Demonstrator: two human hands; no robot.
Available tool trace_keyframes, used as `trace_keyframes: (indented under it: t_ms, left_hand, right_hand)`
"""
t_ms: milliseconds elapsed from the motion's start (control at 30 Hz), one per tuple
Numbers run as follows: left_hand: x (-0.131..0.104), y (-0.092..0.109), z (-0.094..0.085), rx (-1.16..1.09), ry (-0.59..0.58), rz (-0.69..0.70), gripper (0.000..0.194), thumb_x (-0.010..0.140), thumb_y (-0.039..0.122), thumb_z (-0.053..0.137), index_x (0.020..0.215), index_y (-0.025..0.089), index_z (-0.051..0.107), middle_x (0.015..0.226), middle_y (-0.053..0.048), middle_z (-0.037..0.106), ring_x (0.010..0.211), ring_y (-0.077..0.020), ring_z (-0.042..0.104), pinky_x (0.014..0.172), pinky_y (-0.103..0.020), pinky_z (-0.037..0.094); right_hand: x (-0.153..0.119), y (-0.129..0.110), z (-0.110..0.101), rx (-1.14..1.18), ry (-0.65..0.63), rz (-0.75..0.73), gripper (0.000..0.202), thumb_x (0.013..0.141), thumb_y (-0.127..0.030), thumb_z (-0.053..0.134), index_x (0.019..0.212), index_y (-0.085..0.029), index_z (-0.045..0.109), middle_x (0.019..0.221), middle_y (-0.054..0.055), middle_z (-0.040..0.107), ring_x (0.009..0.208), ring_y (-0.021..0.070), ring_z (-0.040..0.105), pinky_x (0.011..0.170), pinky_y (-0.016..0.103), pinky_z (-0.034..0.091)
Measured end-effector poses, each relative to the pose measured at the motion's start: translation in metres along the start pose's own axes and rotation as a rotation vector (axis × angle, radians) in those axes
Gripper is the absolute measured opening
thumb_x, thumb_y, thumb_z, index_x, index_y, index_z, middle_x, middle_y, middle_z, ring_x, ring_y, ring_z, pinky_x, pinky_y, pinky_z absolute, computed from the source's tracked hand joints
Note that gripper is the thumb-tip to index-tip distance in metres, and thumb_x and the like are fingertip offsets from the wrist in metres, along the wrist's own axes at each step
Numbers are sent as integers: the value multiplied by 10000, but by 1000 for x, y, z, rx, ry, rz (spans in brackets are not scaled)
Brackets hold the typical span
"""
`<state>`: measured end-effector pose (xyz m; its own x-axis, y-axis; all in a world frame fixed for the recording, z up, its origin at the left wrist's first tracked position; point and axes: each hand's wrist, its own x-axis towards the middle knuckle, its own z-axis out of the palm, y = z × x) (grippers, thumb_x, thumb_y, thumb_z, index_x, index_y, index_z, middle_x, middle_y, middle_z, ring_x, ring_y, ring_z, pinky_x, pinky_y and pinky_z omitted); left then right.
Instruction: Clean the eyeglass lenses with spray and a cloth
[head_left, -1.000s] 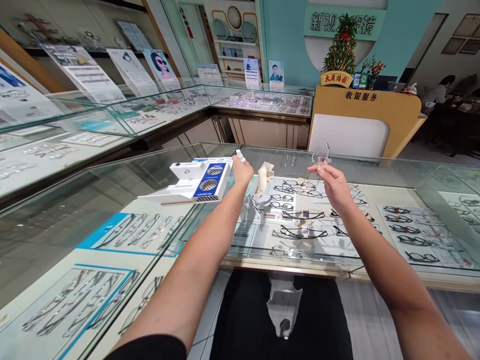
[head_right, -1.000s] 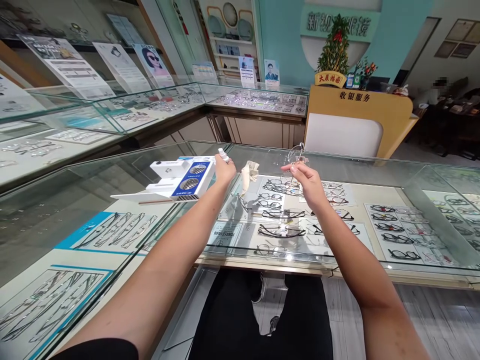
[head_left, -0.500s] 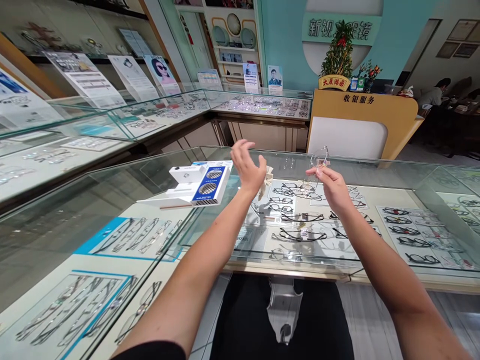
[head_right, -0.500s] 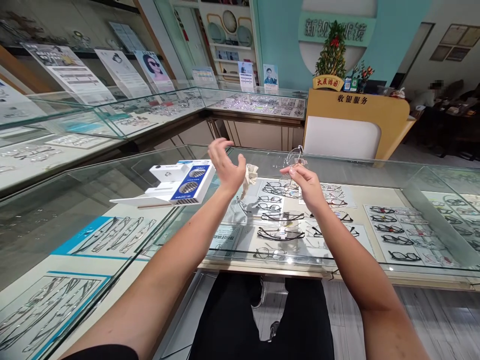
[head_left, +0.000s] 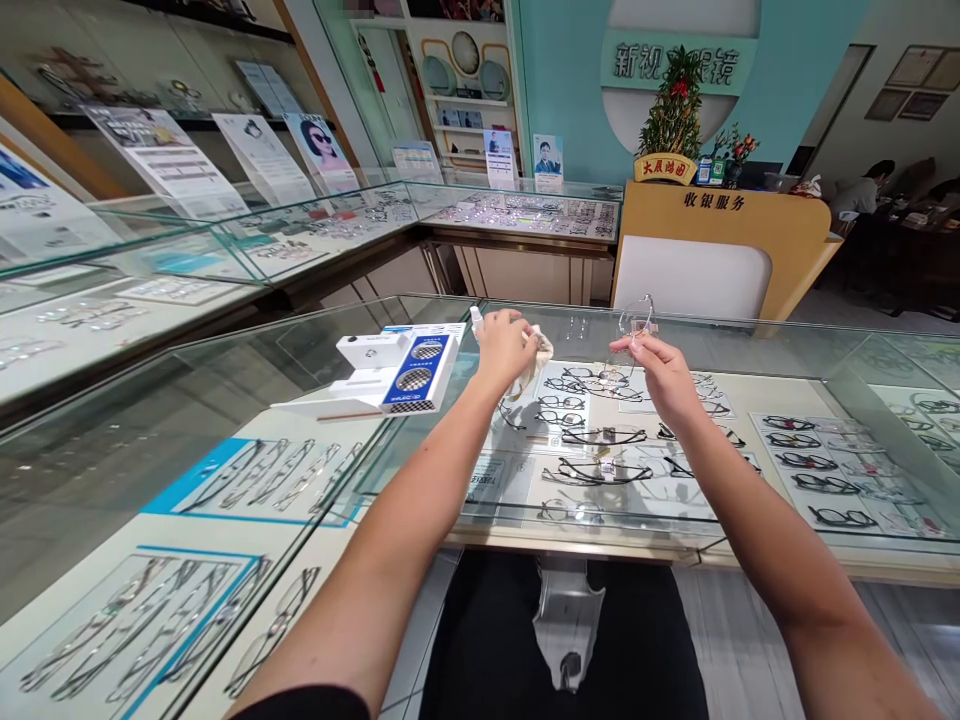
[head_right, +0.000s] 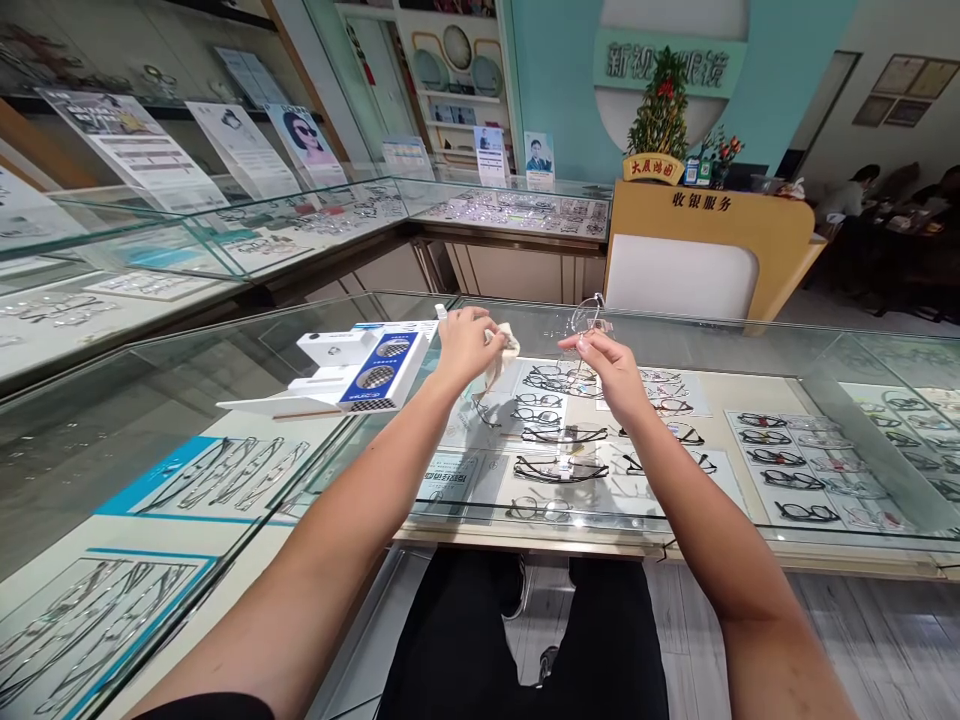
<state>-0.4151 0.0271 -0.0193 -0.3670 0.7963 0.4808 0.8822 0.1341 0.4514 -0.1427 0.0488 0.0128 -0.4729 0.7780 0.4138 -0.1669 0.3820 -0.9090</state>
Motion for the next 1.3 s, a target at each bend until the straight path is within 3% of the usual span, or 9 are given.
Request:
trace_keyframes:
  t_ms: [200, 400, 567, 733, 1000, 1100, 1233, 1300]
  left_hand:
    - [1, 17, -25, -323, 281, 26, 37, 952, 245, 564, 919, 228, 567, 1051, -91, 706, 1080, -285, 624, 1022, -440, 465]
    - [-8, 32, -46, -539, 470, 177, 136, 981, 348, 583, 932, 222, 589, 907, -47, 667, 889, -210, 632, 910, -355, 494]
    - [-14, 47, -58, -734, 249, 170, 187, 861, 381, 657, 833, 198, 638, 769, -17, 659, 712, -147, 589, 707, -276, 489]
    - [-22, 61, -65, -829, 34, 42, 230, 737, 390, 709, 700, 191, 602, 575, 22, 553, 541, -106, 458, 522, -232, 341]
    - [-34, 72, -71, -767, -1, 29, 225, 712, 387, 731, 699, 180, 644, 503, 54, 486, 482, -81, 363, 507, -235, 259]
    - [-33, 72, -73, -907, -79, 12, 225, 704, 386, 740, 692, 187, 634, 507, 60, 446, 479, -79, 330, 490, -232, 232]
    - [-34, 75, -71, -1049, -201, -44, 269, 691, 403, 787, 734, 188, 630, 599, 29, 561, 505, -90, 433, 482, -223, 298]
    - [-36, 79, -70, -1108, -299, -54, 325, 672, 433, 823, 745, 188, 623, 604, 33, 571, 492, -87, 443, 470, -221, 320]
  right_hand:
    - [1, 0, -1, 33, 1, -7, 273, 911, -563, 714, 921, -332, 859, 1003, 18, 718, 1056, 225, 588, 1109, 424, 400]
    - [-2, -1, 1, 42, -8, -12, 303, 916, -578, 713, 942, -314, 858, 1002, 23, 716, 1044, 223, 589, 1101, 420, 410]
    - [-5, -3, 5, 58, -61, -30, 324, 924, -602, 709, 937, -316, 858, 980, 22, 716, 1085, 231, 597, 1135, 426, 398]
    - [-9, -5, 12, 25, -108, -17, 388, 907, -667, 696, 987, -328, 867, 1022, 36, 712, 1093, 245, 601, 1129, 455, 424]
    - [-11, -8, 18, 34, -134, -5, 451, 854, -726, 734, 961, -311, 875, 1001, 39, 697, 1108, 248, 609, 1139, 465, 422]
    - [-11, -9, 19, 74, -150, -27, 422, 856, -711, 746, 940, -319, 876, 1061, 48, 727, 1205, 257, 609, 1183, 468, 401]
    - [-13, -12, 22, 73, -184, -35, 398, 869, -696, 744, 948, -329, 876, 1221, 55, 750, 1359, 265, 569, 1249, 477, 338]
    - [-13, -13, 23, 69, -181, -30, 413, 860, -703, 748, 949, -320, 876, 1188, 57, 750, 1356, 267, 570, 1230, 469, 359]
